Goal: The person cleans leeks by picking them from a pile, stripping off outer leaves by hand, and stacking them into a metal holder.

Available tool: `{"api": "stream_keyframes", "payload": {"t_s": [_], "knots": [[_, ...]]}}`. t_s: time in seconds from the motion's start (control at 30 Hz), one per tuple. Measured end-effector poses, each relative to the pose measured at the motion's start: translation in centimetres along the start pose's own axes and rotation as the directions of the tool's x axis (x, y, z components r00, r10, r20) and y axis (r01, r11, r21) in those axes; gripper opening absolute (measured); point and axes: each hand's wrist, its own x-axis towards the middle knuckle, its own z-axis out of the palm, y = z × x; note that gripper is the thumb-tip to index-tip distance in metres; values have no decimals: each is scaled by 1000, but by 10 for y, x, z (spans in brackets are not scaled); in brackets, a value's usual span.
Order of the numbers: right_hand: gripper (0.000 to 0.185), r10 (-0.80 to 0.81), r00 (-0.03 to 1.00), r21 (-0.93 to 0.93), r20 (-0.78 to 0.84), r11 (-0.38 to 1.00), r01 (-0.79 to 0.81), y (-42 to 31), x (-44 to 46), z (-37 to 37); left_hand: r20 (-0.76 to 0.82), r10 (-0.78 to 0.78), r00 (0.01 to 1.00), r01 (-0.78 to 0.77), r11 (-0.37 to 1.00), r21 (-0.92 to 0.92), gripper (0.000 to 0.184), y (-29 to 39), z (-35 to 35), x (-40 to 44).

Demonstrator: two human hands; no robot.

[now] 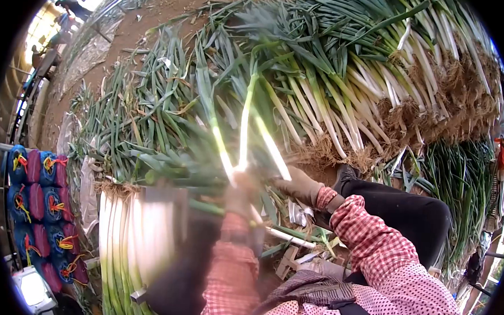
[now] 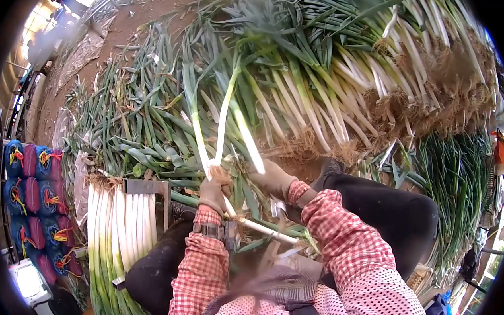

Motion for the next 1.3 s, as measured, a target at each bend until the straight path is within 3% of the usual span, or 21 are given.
{"api": "stream_keyframes", "payload": {"t_s": [0.1, 0.2, 0.23, 0.3, 0.37, 0.43, 0.5, 0.63, 0.7, 0.77, 0.8, 0.83, 0.9, 0.93, 0.97, 1.03, 1.1, 1.17, 1.2, 1.23, 1.3], "knots": [[34, -51, 995, 672, 89, 740, -23, -92, -47, -18, 123, 183, 975, -200, 970, 141, 12, 22, 27, -58], [47, -300, 948, 788, 107, 607, 104, -102, -80, -27, 173, 299, 938, -315, 946, 73, 16, 24, 26, -95], [45, -104, 991, 623, -84, 771, 134, -107, -88, -7, 161, 326, 932, -335, 941, 38, 17, 21, 23, -98], [43, -132, 985, 224, -114, 962, 155, -65, -83, 21, 117, 337, 934, -344, 938, 41, 19, -2, 9, -94], [39, -178, 976, 217, -122, 955, 202, -22, -81, 61, 49, 322, 945, -326, 940, 102, 20, -36, -13, -79], [42, -111, 994, 449, -22, 887, 109, -8, -95, 95, 184, 57, 981, -51, 998, -38, 40, -80, -45, -46], [47, -75, 997, -260, -21, 963, 67, 8, -103, 105, 200, -57, 978, 61, 998, -17, 44, -107, -62, -59], [48, 105, 991, -343, 85, 937, -70, 27, -111, 118, 300, -104, 948, 90, 994, 59, 52, -124, -70, -64], [50, -13, 995, -293, 101, 955, 42, 41, -105, 113, 341, -101, 935, 60, 990, 131, 56, -126, -55, -55], [52, -217, 974, -321, 64, 920, 226, 46, -100, 101, 336, -91, 937, -25, 945, 325, 60, -131, -34, -38], [48, -89, 984, -261, -154, 964, 46, 38, -116, 97, 315, -81, 946, -80, 882, 465, 62, -130, -22, -36], [44, -21, 998, -236, -59, 972, 6, 26, -123, 85, 305, 5, 952, -210, 733, 646, 54, -129, -15, -35], [38, 109, 985, -192, 136, 978, -82, 8, -127, 47, 472, -210, 856, -101, 827, 553, 52, -100, -14, -54], [32, 134, 973, -86, 188, 989, -120, 15, -123, 31, 569, -124, 813, -58, 955, 292, 36, -82, -18, -78], [30, -329, 806, -306, 492, 802, 514, 19, -126, 8, 514, 175, 839, -401, 839, 368, 31, -72, -18, -90], [33, 309, 866, -18, 392, 944, -329, -97, -203, 9, 366, 658, 658, -671, 293, 681, 44, -25, -9, -159], [38, 156, 900, -73, 408, 988, -138, -141, -262, 4, 501, 691, 521, -708, 22, 706, 49, -9, 5, -174], [47, 356, 849, -138, 390, 934, -328, -181, -326, 2, 604, 768, 213, -807, -210, 551, 52, -10, 9, -154], [52, 185, 920, -134, 346, 980, -147, -174, -349, 6, 659, 751, 54, -807, -355, 471, 43, -16, 8, -128], [57, 433, 823, -279, 369, 896, -346, -188, -371, 2, 746, 664, 49, -866, -344, 363, 31, -14, 6, -111], [60, 350, 882, -245, 315, 928, -281, -188, -410, 4, 841, 535, -74, -877, -437, 201, 15, 6, 4, -120]]}}
